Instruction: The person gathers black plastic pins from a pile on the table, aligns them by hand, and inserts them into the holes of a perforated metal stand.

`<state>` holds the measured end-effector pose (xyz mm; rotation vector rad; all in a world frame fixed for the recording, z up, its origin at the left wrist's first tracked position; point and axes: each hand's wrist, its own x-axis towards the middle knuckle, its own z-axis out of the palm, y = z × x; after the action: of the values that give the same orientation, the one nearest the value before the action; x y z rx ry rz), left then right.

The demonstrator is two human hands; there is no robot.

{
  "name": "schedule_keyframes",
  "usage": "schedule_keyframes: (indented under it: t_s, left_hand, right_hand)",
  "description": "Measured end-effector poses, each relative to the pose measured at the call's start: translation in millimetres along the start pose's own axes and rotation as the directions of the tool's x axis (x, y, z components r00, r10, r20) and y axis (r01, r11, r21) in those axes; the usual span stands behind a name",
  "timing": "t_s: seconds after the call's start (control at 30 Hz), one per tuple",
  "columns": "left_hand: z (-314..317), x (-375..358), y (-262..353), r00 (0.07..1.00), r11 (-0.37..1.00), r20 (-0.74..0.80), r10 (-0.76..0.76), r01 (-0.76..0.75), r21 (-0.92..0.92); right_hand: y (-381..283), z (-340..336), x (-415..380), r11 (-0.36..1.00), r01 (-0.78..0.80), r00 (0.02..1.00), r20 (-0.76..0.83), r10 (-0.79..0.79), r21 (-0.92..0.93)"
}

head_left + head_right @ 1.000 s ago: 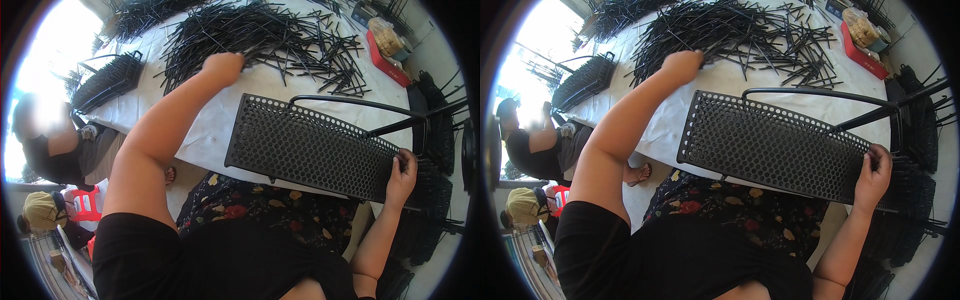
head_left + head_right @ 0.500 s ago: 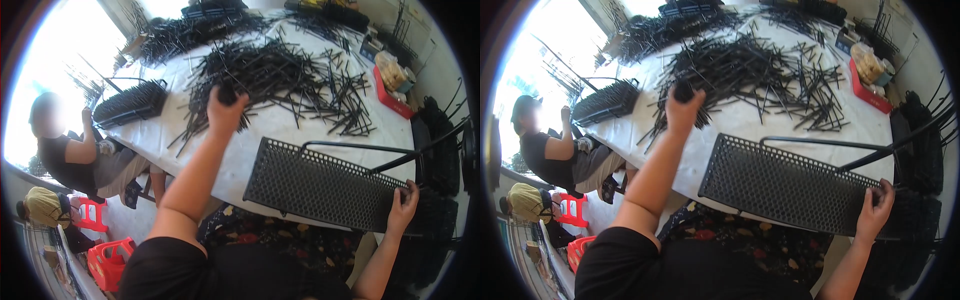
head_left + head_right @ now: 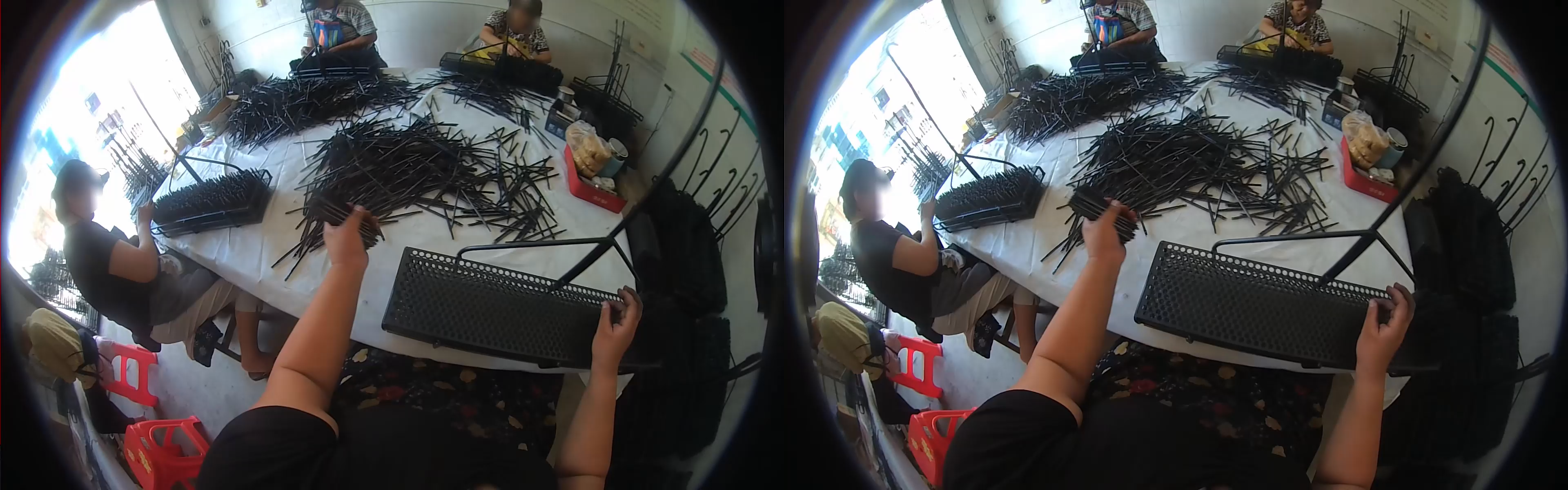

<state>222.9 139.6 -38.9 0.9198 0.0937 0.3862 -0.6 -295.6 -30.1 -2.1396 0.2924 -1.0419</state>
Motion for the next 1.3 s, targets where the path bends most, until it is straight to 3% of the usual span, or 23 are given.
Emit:
schedule_keyframes:
  t_s: [0.1,0.13,0.2,0.27,0.33,0.37,0.4,0.43,0.53,0.6,0.77,0.83,0.93,1.0,1.03,1.07,1.1,1.13,1.17,1.2,1.23,1.27,1.3]
  left_hand:
    - [-1.7,8.1,31.6,0.946,0.913,-0.123,-0.299,0.246,-0.324]
    - [-0.3,5.7,43.6,0.923,0.843,-0.054,-0.381,0.323,-0.429]
    - [5.7,-9.6,58.2,0.909,0.874,-0.005,-0.417,0.4,-0.276]
    - [3.6,-19.3,65.9,0.92,0.897,0.097,-0.379,0.339,0.285]
    - [-5.8,-20.5,63.5,0.898,0.582,0.183,-0.401,0.095,0.807]
    - [-14.2,-20.2,51.1,0.923,0.217,0.245,-0.298,-0.184,0.959]
    - [-19.9,-22.7,41.0,0.905,-0.212,0.359,-0.23,-0.406,0.889]
    - [-24.6,-25.4,32.5,0.893,-0.319,0.313,-0.325,-0.415,0.852]
    - [-34.3,-36.2,19.2,0.842,-0.352,0.244,-0.481,-0.44,0.826]
    - [-34.8,-38.0,18.5,0.826,-0.359,0.251,-0.504,-0.465,0.81]
    - [-33.2,-48.1,18.8,0.853,-0.405,0.292,-0.432,-0.473,0.783]
    - [-33.0,-47.3,21.3,0.844,-0.411,0.311,-0.437,-0.495,0.766]
    - [-18.2,-54.3,42.1,0.876,-0.383,0.343,-0.337,-0.461,0.8]
    - [-20.4,-48.0,47.2,0.918,-0.332,0.365,-0.155,-0.397,0.856]
    - [-17.1,-48.5,56.7,0.913,-0.269,0.406,-0.027,-0.398,0.877]
    - [-15.0,-53.3,66.8,0.908,-0.087,0.415,0.054,-0.41,0.908]
    - [-5.6,-63.9,76.3,0.956,0.228,0.291,-0.039,-0.275,0.934]
    - [5.3,-77.9,84.9,0.967,0.5,0.194,-0.168,-0.086,0.862]
    - [23.6,-110.4,91.6,0.92,0.656,0.231,-0.316,0.036,0.754]
    - [34.9,-144.5,83.6,0.825,0.665,0.25,-0.507,0.189,0.723]
    - [43.8,-179.4,78.6,0.654,0.718,0.456,-0.603,0.196,0.668]
    - [48.8,-207.8,70.3,0.475,0.629,0.466,-0.746,0.276,0.727]
    - [47.2,-231.7,55.1,0.331,0.604,0.511,-0.793,0.319,0.73]
  right_hand:
    - [4.8,0.6,-0.9,0.994,0.031,0.993,-0.117,-0.019,0.101]
    - [6.6,-0.2,-1.7,0.994,0.003,0.992,-0.124,0.01,0.11]
    - [-1.0,-1.8,-6.6,0.995,-0.032,0.994,-0.101,0.042,0.099]
    - [-7.1,-0.2,-13.1,0.998,-0.026,0.997,-0.075,0.031,0.06]
    - [-11.3,-1.2,-14.2,1.0,0.001,0.999,-0.037,-0.001,-0.015]
    - [-9.0,-1.7,-12.3,0.997,-0.023,1.0,-0.008,0.022,-0.07]
    - [-6.6,-2.0,-13.4,0.996,-0.034,0.999,0.014,0.035,-0.079]
    - [-5.2,-0.5,-11.6,0.995,-0.048,0.998,0.041,0.052,-0.082]
    - [-5.0,4.5,-10.5,0.995,-0.014,0.999,0.031,0.017,-0.095]
    - [-5.2,5.5,-12.6,0.977,0.192,0.978,-0.061,-0.197,-0.089]
    - [-11.0,3.8,-11.8,0.994,0.075,0.997,-0.024,-0.077,-0.082]
    - [-18.0,2.4,-12.7,0.98,0.086,0.996,0.037,-0.08,-0.182]
    - [-21.1,1.8,-14.3,0.973,0.128,0.992,0.03,-0.125,-0.193]
    - [-17.2,0.8,-15.3,0.972,0.137,0.991,0.032,-0.133,-0.193]
    - [-11.6,0.2,-16.3,0.988,0.088,0.996,0.021,-0.086,-0.13]
    - [-7.9,-1.7,-17.4,0.997,0.039,0.999,0.012,-0.038,-0.068]
    - [-13.0,-2.3,-21.3,0.997,0.033,0.999,0.006,-0.033,-0.076]
    - [-27.7,1.4,-27.9,0.987,-0.076,0.997,0.016,0.075,0.139]
    - [-46.6,9.4,-33.9,0.917,-0.177,0.984,0.046,0.172,0.357]
    - [-74.3,16.7,-40.5,0.775,-0.231,0.972,0.181,0.152,0.589]
    - [-105.0,24.5,-46.0,0.621,-0.297,0.947,0.307,0.095,0.725]
    - [-129.8,33.5,-52.5,0.441,-0.37,0.912,0.411,0.005,0.818]
    - [-145.2,42.2,-62.8,0.448,-0.409,0.869,0.489,-0.074,0.795]
